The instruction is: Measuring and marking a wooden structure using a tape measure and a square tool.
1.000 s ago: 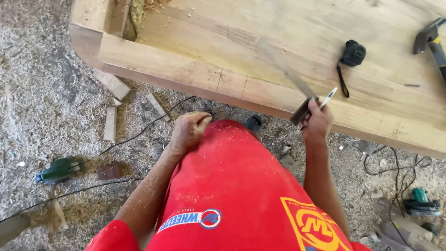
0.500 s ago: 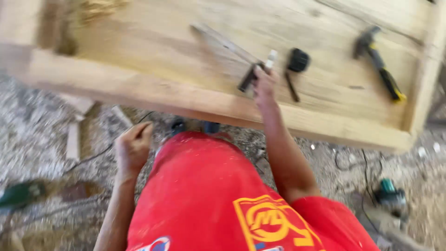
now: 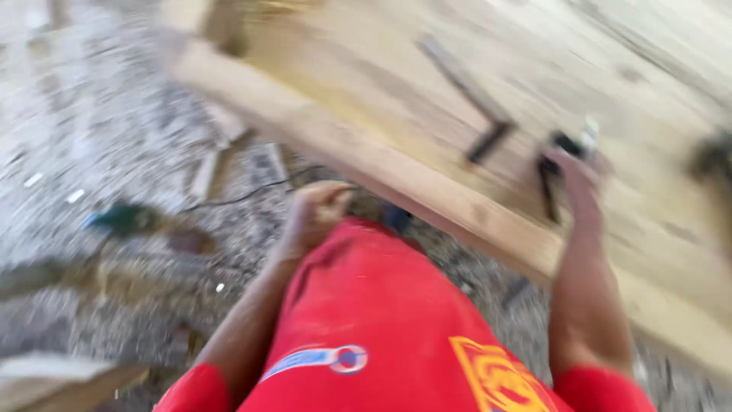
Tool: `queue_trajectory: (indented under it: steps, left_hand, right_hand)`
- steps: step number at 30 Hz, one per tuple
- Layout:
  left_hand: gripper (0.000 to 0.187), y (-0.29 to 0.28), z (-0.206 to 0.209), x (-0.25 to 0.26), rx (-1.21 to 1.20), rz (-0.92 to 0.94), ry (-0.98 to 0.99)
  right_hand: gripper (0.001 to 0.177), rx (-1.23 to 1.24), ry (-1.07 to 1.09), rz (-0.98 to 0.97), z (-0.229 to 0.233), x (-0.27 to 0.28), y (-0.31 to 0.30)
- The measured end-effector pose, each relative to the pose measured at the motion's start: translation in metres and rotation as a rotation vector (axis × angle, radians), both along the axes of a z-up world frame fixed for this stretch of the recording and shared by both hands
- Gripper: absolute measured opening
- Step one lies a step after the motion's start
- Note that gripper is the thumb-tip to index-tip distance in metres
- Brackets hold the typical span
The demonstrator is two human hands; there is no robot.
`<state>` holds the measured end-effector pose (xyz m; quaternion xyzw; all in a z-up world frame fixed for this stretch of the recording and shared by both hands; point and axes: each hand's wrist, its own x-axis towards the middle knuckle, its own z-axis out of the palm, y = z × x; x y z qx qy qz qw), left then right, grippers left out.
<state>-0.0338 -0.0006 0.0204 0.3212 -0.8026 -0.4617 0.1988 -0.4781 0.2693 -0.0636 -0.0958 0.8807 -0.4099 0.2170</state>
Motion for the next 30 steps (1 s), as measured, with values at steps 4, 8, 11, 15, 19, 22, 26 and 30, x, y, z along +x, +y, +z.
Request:
queue_trajectory:
  steps: [4, 8, 11, 15, 19, 22, 26, 30]
  left_hand:
    - [0.017, 0.005, 0.029, -0.023, 0.074, -0.040, 0.094]
    - [0.021, 0.004, 0.025, -0.040, 0.308, -0.022, 0.168]
    - [0.025, -0.012, 0.030, -0.036, 0.628, -0.092, 0.087]
    - [0.033, -0.048, 0.014, -0.013, 0.768, -0.148, 0.029]
    - [0.037, -0.089, -0.041, 0.016, 1.095, -0.206, 0.190]
    - [0.038, -0.114, -0.066, 0.038, 1.143, -0.220, 0.235]
    - [0.033, -0.155, -0.045, 0.056, 0.904, -0.342, 0.110]
    - [0.024, -0.185, -0.048, 0.075, 0.774, -0.455, 0.089]
  right_hand:
    - [0.035, -0.184, -0.226, -0.151, 0.003, 0.038, 0.000]
    - [0.028, -0.567, -0.589, -0.089, 0.002, 0.129, -0.030]
    - [0.037, -0.334, -0.346, 0.174, 0.065, 0.223, -0.104]
    - [0.044, 0.077, 0.242, 0.553, 0.108, 0.290, -0.180]
    - [0.043, -0.043, 0.260, 0.631, 0.110, 0.323, -0.233]
    - [0.048, 0.013, 0.111, 0.625, 0.115, 0.354, -0.274]
    - [0.055, 0.427, 0.159, 0.671, 0.125, 0.384, -0.309]
    - [0.059, 0.498, 0.143, 0.714, 0.137, 0.412, -0.328]
